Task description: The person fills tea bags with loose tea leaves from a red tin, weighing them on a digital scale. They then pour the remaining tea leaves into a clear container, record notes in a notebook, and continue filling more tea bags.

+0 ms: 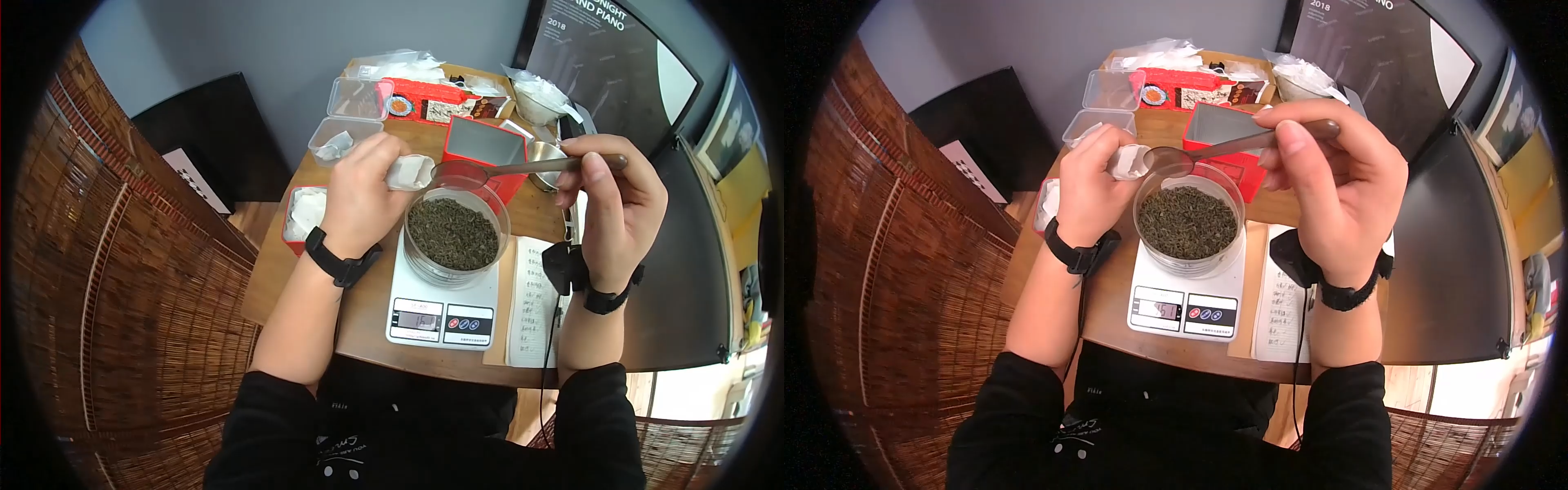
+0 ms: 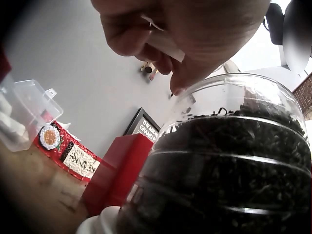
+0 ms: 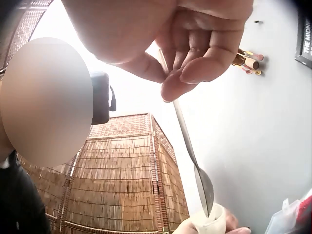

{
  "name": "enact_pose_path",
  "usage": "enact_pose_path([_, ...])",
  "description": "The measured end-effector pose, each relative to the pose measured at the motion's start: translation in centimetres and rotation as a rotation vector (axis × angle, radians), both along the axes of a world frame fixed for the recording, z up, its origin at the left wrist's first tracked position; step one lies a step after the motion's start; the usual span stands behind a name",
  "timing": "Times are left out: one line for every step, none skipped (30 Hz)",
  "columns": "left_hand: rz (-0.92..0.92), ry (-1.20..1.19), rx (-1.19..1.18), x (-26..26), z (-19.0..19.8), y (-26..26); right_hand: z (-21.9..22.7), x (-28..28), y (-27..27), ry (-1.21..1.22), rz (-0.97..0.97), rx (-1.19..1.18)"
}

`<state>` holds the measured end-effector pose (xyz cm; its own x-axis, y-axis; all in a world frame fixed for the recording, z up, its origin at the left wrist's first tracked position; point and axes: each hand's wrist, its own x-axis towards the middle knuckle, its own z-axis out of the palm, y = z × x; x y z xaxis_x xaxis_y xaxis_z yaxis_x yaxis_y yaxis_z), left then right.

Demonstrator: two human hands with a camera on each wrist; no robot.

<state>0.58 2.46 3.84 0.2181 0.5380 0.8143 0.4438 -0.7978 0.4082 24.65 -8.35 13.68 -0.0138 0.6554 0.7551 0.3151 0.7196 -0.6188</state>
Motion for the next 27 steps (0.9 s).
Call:
enact_pose_path([0.012,0.0,0.011,0.0,0.1,-0.1,-0.2,-0.1,0.1,0.049,0.005,-0.02])
enact_pose_path([0.024,0.0,0.023,0.0,0.1,-0.1,-0.4,-0.2,0.3,0.098,0.01,-0.038])
enact_pose_path([0.026,-0.001,0.022,0.0,0.0,0.0,-0.6,-0.4,0.4,0.123,0.0,-0.056])
enact_pose_path([0.037,-0.008,0.045,0.0,-0.2,0.2,-0.7,-0.5,0.5,0.122,0.001,-0.057])
enact_pose_path([0.049,-0.015,0.067,0.0,-0.3,0.2,-0.8,-0.6,0.7,0.117,0.011,-0.088])
enact_pose_path([0.05,-0.014,0.066,-0.1,-0.3,0.2,-0.9,-0.7,0.7,0.112,0.019,-0.12])
enact_pose_path([0.05,0.002,0.054,-0.2,-0.3,0.0,-0.9,-1.1,0.8,0.115,-0.008,-0.121])
enact_pose_path([0.048,0.016,0.044,-0.2,-0.2,-0.1,-1.0,-1.4,0.8,0.115,-0.009,-0.12])
enact_pose_path([0.046,0.015,0.045,-0.1,-0.2,-0.2,-1.1,-1.7,0.7,0.137,0.023,-0.136])
enact_pose_path([0.048,0.003,0.058,0.1,-0.2,-0.3,-1.2,-1.9,0.7,0.159,0.056,-0.152])
enact_pose_path([0.051,-0.009,0.071,0.2,-0.1,-0.3,-1.3,-1.9,0.8,0.154,0.092,-0.169])
enact_pose_path([0.051,-0.008,0.069,0.3,-0.1,-0.3,-1.3,-2.2,0.7,0.154,0.092,-0.171])
enact_pose_path([0.022,0.0,0.079,0.3,-0.1,-0.4,-1.3,-2.6,0.6,0.135,0.082,-0.224])
enact_pose_path([-0.009,0.009,0.09,0.4,-0.1,-0.4,-1.4,-2.9,0.5,0.115,0.07,-0.274])
enact_pose_path([-0.013,0.011,0.09,0.4,-0.1,-0.3,-1.5,-2.7,0.6,0.126,0.126,-0.266])
enact_pose_path([-0.017,-0.003,0.09,0.3,-0.1,-0.3,-1.4,-2.6,0.5,0.128,0.123,-0.267])
enact_pose_path([-0.019,-0.016,0.09,0.2,-0.2,-0.3,-1.2,-2.4,0.4,0.088,0.098,-0.197])
enact_pose_path([-0.02,-0.014,0.086,0.1,-0.1,-0.3,-1.0,-2.1,0.3,0.047,0.075,-0.128])
enact_pose_path([0.006,-0.021,0.074,0.1,0.0,-0.3,-0.8,-1.5,0.0,0.026,0.043,-0.079])
enact_pose_path([0.032,-0.029,0.062,0.1,0.0,-0.2,-0.6,-1.5,-0.1,0.072,0.011,-0.027])
enact_pose_path([0.03,-0.03,0.057,0.1,0.0,-0.2,-0.5,-1.0,-0.2,0.062,0.008,0.011])
enact_pose_path([0.036,-0.039,0.039,0.2,-0.1,-0.1,-0.4,-0.7,-0.2,0.052,0.004,0.049])
enact_pose_path([0.043,-0.048,0.021,0.2,-0.2,0.1,-0.2,-0.7,-0.2,-0.016,-0.066,0.041])
enact_pose_path([0.041,-0.047,0.014,0.2,-0.3,0.2,-0.1,-0.7,0.1,-0.132,-0.176,-0.01])
enact_pose_path([0.036,-0.017,0.001,0.1,-0.5,0.4,-0.3,-0.4,0.7,-0.255,-0.221,-0.053])
enact_pose_path([0.031,0.012,-0.009,0.1,-0.6,0.4,-0.6,0.0,1.6,-0.379,-0.266,-0.095])
enact_pose_path([0.027,0.011,-0.01,0.2,-0.6,0.4,-1.1,0.2,2.3,-0.388,-0.268,-0.269])
